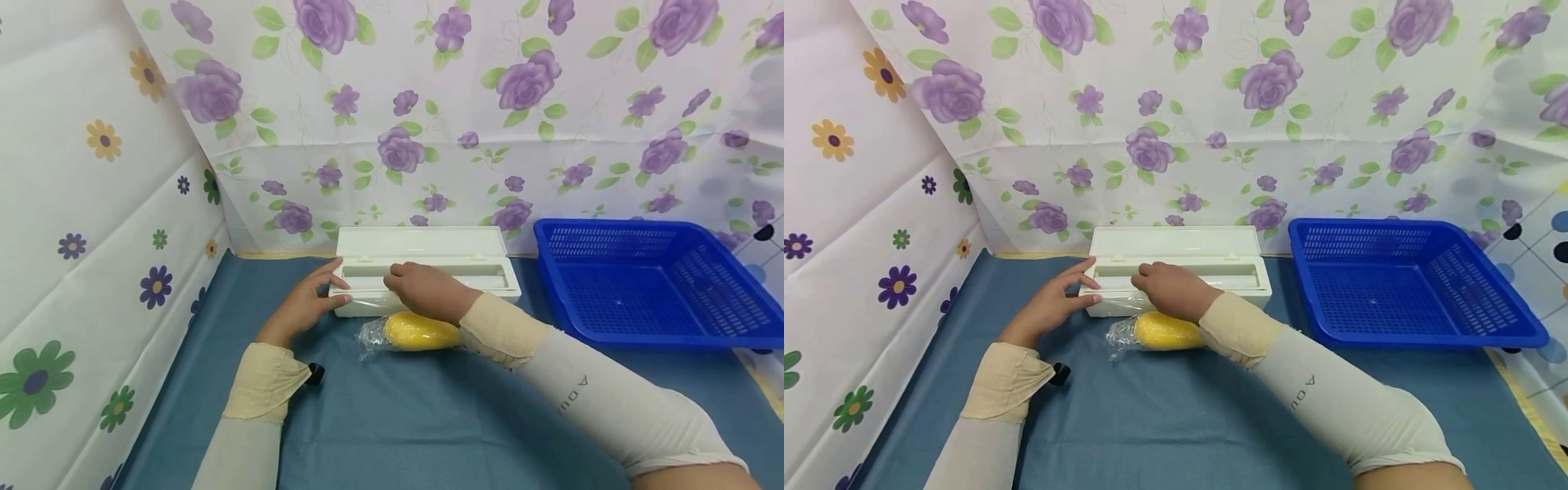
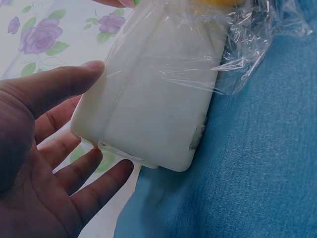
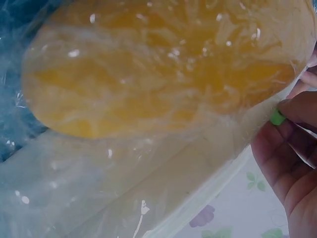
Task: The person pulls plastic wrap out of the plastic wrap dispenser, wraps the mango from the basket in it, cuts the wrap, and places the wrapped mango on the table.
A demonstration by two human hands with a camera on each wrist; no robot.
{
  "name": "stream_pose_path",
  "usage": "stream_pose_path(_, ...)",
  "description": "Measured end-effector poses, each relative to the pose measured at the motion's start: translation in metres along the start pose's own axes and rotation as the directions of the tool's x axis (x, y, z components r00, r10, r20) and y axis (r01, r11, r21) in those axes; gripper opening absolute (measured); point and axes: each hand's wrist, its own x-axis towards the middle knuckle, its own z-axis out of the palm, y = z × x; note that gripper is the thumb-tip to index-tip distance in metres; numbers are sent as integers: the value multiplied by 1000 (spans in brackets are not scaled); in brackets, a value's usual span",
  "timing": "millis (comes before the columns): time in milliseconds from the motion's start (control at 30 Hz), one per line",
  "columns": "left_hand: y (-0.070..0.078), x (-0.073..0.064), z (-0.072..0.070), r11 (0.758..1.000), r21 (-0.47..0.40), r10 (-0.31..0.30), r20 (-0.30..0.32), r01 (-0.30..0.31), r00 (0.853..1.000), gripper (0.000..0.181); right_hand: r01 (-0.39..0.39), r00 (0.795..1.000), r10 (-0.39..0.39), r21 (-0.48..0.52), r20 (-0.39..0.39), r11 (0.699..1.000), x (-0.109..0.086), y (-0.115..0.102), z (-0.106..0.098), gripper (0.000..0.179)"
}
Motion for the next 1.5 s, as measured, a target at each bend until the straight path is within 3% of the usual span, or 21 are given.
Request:
stream_pose_path(567, 2, -1, 1, 1000, -3, 0, 3, 0, 1000, 22, 15, 1000, -15, -8, -8, 1000, -4, 2, -9, 9)
stream_pose_path(967, 2, -2, -1, 1000, -2, 3, 3, -3, 1000, 22, 23, 1000, -22, 41, -19, 999, -5, 5, -8, 15)
stream_pose_path(1500, 3, -2, -1, 1000, -5, 3, -4, -3, 1000, 22, 6, 1000, -7, -7, -22, 1000, -10, 7, -4, 14)
